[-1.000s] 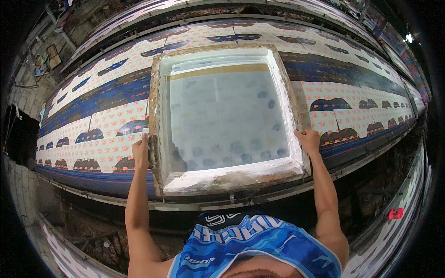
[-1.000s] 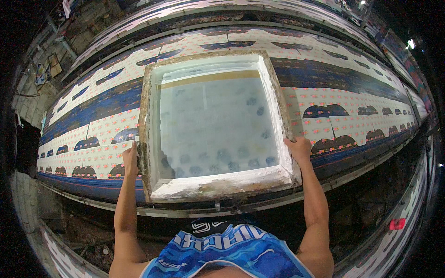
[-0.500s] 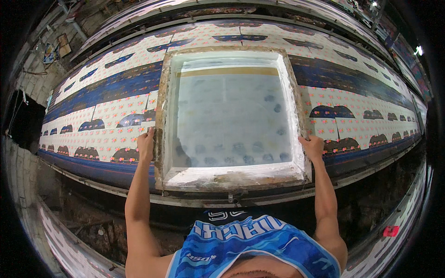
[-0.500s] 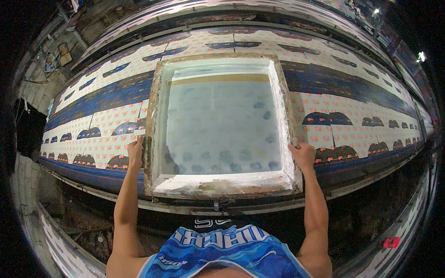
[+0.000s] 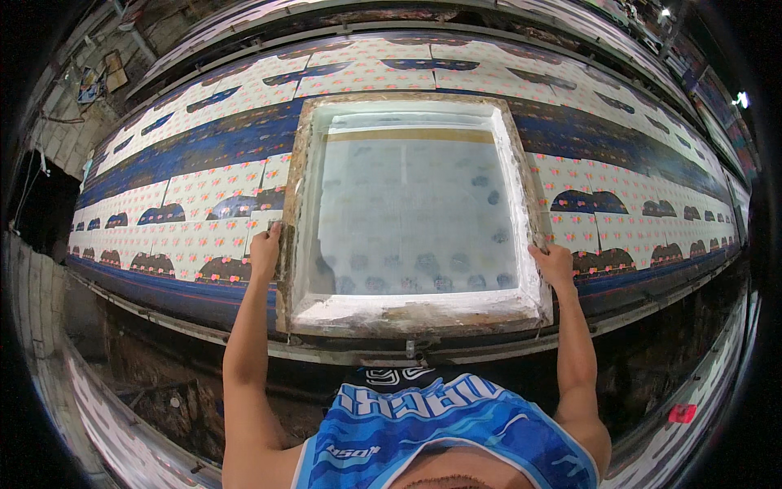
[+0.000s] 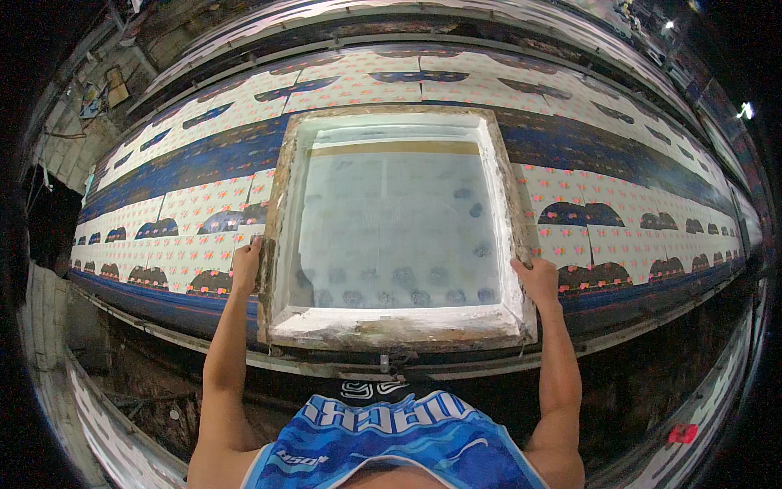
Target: The person uses a squeegee to spread ink across a screen printing frame placed over a patterned fabric on a conveyor. The person repeatedly pulls the squeegee across the screen to transfer the design onto the fabric below.
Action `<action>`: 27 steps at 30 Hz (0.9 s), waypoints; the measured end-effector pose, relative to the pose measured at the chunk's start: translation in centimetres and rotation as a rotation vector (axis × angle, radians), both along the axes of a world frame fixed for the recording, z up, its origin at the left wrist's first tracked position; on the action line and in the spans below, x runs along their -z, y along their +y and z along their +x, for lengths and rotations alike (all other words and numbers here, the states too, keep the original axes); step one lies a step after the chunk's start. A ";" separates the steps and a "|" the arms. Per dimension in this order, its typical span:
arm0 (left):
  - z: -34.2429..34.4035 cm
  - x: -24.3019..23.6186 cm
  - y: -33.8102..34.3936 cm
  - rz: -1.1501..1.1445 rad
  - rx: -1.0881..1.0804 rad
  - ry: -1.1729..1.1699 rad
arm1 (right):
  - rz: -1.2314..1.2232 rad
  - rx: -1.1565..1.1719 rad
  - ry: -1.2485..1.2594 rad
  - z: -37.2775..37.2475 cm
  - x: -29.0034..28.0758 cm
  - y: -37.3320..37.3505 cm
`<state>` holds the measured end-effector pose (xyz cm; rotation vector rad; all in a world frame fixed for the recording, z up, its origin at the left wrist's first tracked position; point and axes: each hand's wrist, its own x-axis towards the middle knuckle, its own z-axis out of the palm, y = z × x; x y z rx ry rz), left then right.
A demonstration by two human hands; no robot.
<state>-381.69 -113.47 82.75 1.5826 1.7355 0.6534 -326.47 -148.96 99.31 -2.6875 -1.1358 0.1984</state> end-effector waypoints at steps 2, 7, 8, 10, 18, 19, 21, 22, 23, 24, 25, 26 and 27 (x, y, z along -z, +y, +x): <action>0.4 -0.5 -0.2 0.006 0.015 -0.060 | 0.049 -0.041 -0.228 -1.2 0.6 -0.5; -0.1 -1.0 -0.7 -0.002 0.006 -0.106 | 0.318 -0.813 -0.039 -13.4 -1.2 1.1; 0.4 -1.9 -1.0 0.003 0.015 -0.126 | 0.274 -0.930 0.070 -16.7 -1.7 1.2; 0.8 -2.3 -1.1 0.009 0.018 -0.158 | 0.162 -1.093 0.125 -20.0 -1.7 1.2; 1.2 -1.9 -0.6 -0.025 0.007 -0.184 | -0.058 -0.833 -0.078 -24.1 0.1 3.8; 1.1 -1.6 -0.6 -0.025 0.009 -0.186 | -0.104 -0.801 -0.090 -24.6 0.1 4.3; 0.9 -1.1 -0.3 -0.024 0.019 -0.188 | -0.146 -0.759 -0.093 -24.6 -0.1 5.1; 0.9 -1.3 -0.3 -0.027 0.028 -0.184 | -0.152 -0.737 -0.068 -24.4 -0.5 5.4; 1.0 -1.4 -0.3 -0.029 0.036 -0.180 | -0.158 -0.714 -0.044 -24.4 -0.7 5.5; 1.0 -1.6 -0.4 -0.033 0.042 -0.178 | -0.144 -0.719 -0.056 -24.4 -1.0 5.3; 1.1 -1.7 -0.3 -0.021 0.045 -0.164 | -0.130 -0.724 -0.068 -24.4 -1.3 5.1; 1.2 -1.8 -0.2 -0.009 0.048 -0.150 | -0.116 -0.730 -0.081 -24.3 -1.4 4.8; 1.2 -1.7 -0.3 -0.002 0.051 -0.135 | -0.108 -0.743 -0.072 -24.3 -1.3 4.4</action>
